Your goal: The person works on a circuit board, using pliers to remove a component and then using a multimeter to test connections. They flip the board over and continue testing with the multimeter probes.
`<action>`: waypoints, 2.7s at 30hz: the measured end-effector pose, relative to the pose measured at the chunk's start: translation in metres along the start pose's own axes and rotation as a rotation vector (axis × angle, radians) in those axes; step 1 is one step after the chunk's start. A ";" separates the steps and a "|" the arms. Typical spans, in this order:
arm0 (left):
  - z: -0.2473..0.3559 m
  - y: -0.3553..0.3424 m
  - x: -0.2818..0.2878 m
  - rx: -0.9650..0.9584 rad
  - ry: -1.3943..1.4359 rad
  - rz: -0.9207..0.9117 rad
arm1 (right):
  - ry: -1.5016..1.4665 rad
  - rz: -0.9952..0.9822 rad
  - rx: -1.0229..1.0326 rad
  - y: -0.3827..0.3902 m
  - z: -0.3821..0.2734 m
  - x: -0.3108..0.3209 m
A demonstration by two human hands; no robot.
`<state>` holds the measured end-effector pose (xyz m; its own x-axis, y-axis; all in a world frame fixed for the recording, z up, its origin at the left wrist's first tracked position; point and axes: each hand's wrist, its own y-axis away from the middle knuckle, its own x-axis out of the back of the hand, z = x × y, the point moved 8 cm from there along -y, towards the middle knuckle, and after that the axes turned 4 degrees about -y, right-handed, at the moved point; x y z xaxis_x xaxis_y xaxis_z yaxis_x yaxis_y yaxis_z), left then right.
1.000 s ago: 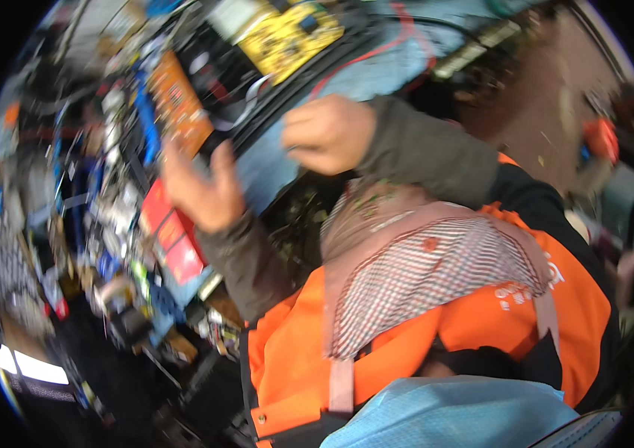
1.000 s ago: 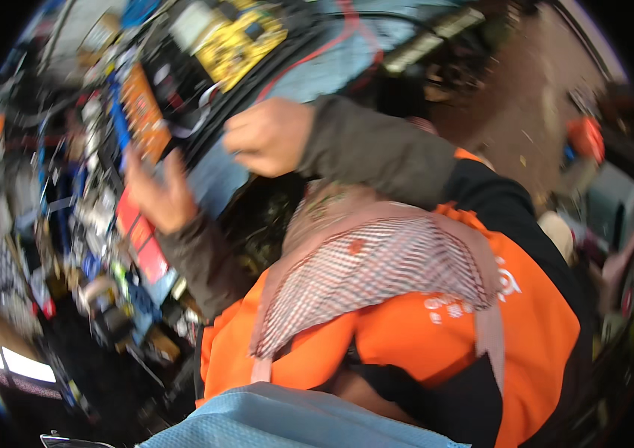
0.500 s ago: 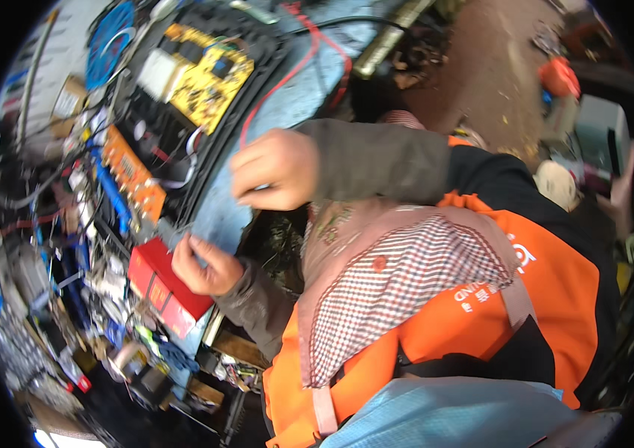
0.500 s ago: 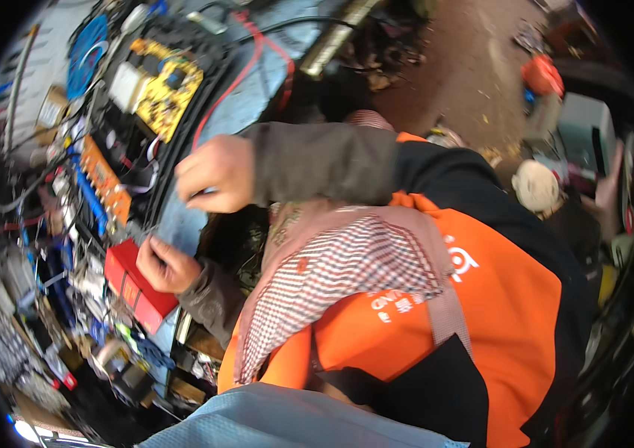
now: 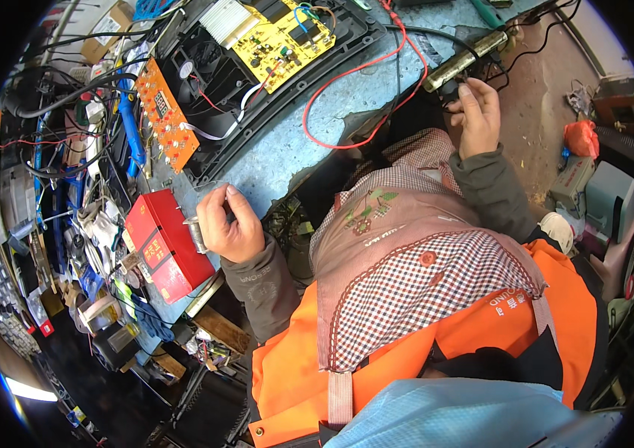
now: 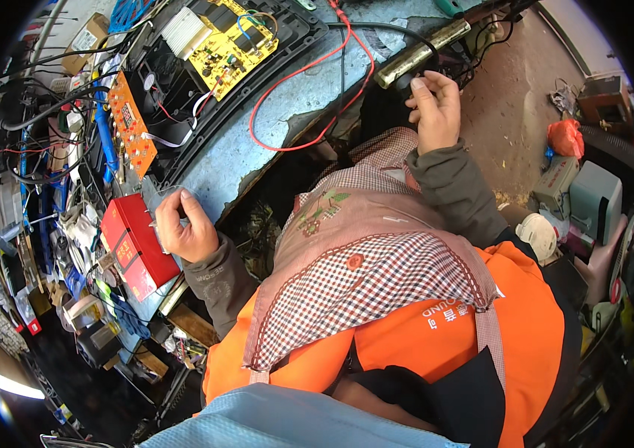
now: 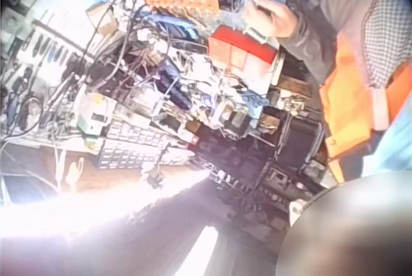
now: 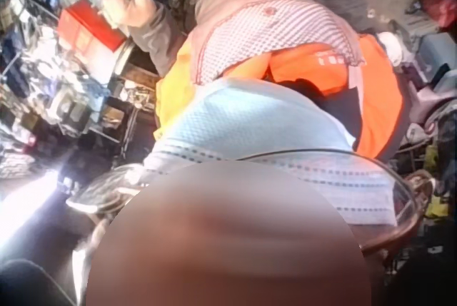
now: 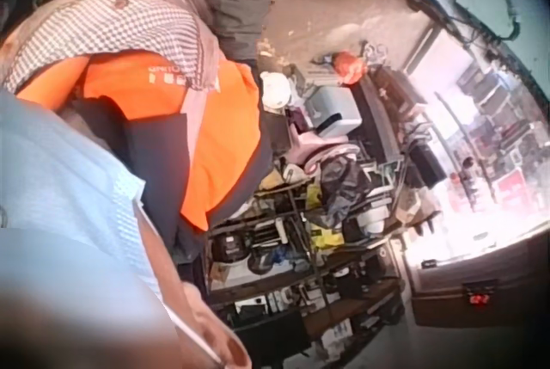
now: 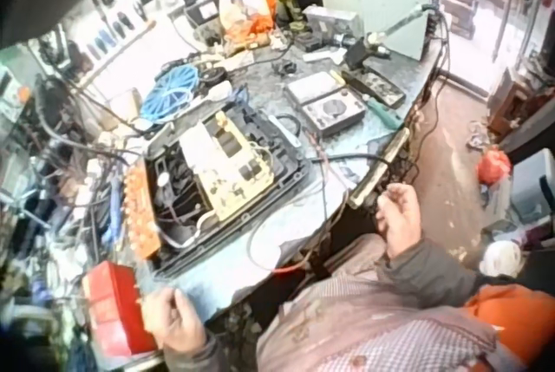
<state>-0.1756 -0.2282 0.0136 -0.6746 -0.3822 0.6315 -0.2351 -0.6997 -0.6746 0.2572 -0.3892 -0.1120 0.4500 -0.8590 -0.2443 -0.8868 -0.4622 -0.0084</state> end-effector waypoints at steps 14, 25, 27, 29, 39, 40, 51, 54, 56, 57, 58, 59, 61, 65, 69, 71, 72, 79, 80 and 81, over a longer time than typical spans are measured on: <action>-0.004 0.001 -0.007 0.013 0.008 -0.029 | 0.067 -0.165 -0.151 -0.020 0.044 -0.003; -0.006 -0.001 -0.009 0.026 -0.017 -0.036 | 0.090 -0.161 -0.185 0.038 0.093 0.052; -0.004 0.000 -0.010 0.031 -0.029 -0.047 | 0.023 -0.088 -0.300 0.050 0.100 0.064; -0.004 0.002 -0.012 0.040 -0.049 -0.065 | 0.106 -0.115 -0.215 0.040 0.085 0.061; 0.000 -0.001 -0.015 -0.040 -0.094 -0.068 | -0.057 -0.192 -0.099 0.025 0.070 0.030; 0.002 -0.002 -0.016 -0.050 -0.103 -0.072 | -0.069 -0.198 -0.098 0.024 0.070 0.029; 0.004 -0.001 -0.014 -0.083 -0.121 -0.063 | -0.111 -0.162 -0.105 0.024 0.061 0.028; 0.005 -0.002 -0.014 -0.084 -0.125 -0.053 | -0.135 -0.157 -0.126 0.023 0.067 0.033; 0.005 -0.002 -0.015 -0.106 -0.136 -0.049 | -0.147 -0.174 -0.116 0.021 0.071 0.034; 0.007 -0.002 -0.016 -0.118 -0.140 -0.045 | -0.151 -0.180 -0.109 0.021 0.070 0.033; 0.006 -0.002 -0.016 -0.118 -0.134 -0.040 | -0.147 -0.168 -0.124 0.021 0.072 0.034; 0.005 -0.002 -0.016 -0.117 -0.138 -0.039 | -0.148 -0.168 -0.127 0.022 0.073 0.033; 0.007 -0.003 -0.016 -0.118 -0.137 -0.037 | -0.145 -0.162 -0.129 0.021 0.073 0.033; 0.006 -0.002 -0.015 -0.118 -0.163 -0.051 | -0.146 -0.171 -0.140 0.021 0.072 0.033; 0.006 -0.001 -0.014 -0.118 -0.167 -0.045 | -0.148 -0.170 -0.143 0.021 0.070 0.033; 0.007 0.000 -0.014 -0.124 -0.176 -0.047 | -0.154 -0.177 -0.122 0.023 0.068 0.032; 0.008 -0.001 -0.016 -0.127 -0.164 -0.047 | -0.154 -0.177 -0.097 0.021 0.066 0.034; 0.004 0.001 -0.018 -0.066 -0.157 -0.113 | 0.015 -0.134 -0.079 0.024 0.062 0.031; 0.006 0.002 -0.017 -0.097 -0.156 -0.095 | 0.043 -0.133 -0.088 0.024 0.056 0.028; 0.004 0.004 -0.016 -0.127 -0.159 -0.073 | 0.028 -0.164 -0.079 0.024 0.053 0.026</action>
<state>-0.1625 -0.2274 0.0028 -0.5361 -0.4308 0.7259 -0.3719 -0.6515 -0.6613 0.2419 -0.4115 -0.1698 0.5917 -0.7758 -0.2190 -0.7905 -0.6117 0.0309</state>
